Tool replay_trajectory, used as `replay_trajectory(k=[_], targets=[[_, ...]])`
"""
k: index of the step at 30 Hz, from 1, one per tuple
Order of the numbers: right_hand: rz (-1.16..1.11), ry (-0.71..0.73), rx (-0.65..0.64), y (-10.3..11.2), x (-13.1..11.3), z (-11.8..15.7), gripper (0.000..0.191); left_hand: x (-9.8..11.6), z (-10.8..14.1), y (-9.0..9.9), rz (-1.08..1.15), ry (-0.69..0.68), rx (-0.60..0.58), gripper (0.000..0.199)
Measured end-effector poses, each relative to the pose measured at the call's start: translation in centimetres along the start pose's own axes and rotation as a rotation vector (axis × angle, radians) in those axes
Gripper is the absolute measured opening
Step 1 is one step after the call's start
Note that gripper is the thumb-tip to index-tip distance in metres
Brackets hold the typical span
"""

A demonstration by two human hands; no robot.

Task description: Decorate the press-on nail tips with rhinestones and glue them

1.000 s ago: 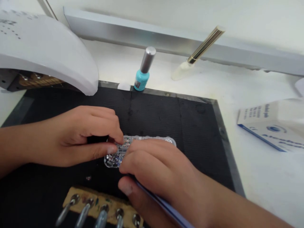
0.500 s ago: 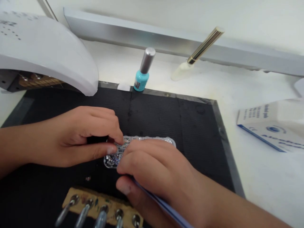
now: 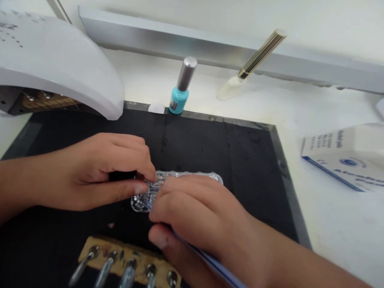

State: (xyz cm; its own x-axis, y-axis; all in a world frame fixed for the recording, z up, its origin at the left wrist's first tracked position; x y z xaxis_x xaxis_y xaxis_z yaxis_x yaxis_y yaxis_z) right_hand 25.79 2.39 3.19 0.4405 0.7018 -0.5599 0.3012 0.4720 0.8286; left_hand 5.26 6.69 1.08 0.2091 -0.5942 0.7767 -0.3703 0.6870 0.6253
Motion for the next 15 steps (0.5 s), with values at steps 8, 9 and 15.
replay_trajectory(k=[8, 9, 15], targets=[[-0.004, 0.125, 0.031, -0.7, 0.5, -0.5, 0.01, 0.1, 0.0, 0.0, -0.007, 0.003, -0.001, 0.012], [-0.006, 0.144, 0.038, -0.8, 0.7, -0.5, 0.01, 0.1, 0.0, 0.0, -0.006, 0.003, 0.001, 0.012], [0.007, 0.147, 0.041, -0.8, 0.9, -0.7, 0.009, 0.0, 0.0, 0.0, -0.001, 0.003, 0.0, 0.012]])
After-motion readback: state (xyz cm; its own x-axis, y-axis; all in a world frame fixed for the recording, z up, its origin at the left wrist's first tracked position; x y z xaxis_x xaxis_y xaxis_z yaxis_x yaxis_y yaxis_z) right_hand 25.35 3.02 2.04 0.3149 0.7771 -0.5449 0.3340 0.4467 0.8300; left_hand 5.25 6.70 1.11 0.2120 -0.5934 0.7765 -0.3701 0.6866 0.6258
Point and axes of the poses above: each hand's wrist, its own z-axis away from the middle knuckle, its own y-axis out of the back of the hand, x = y × z, the point moved 2 cm from there along -z, towards the middle knuckle, and after that the axes turned 15 degrees about -x, right-handed, at the moved point
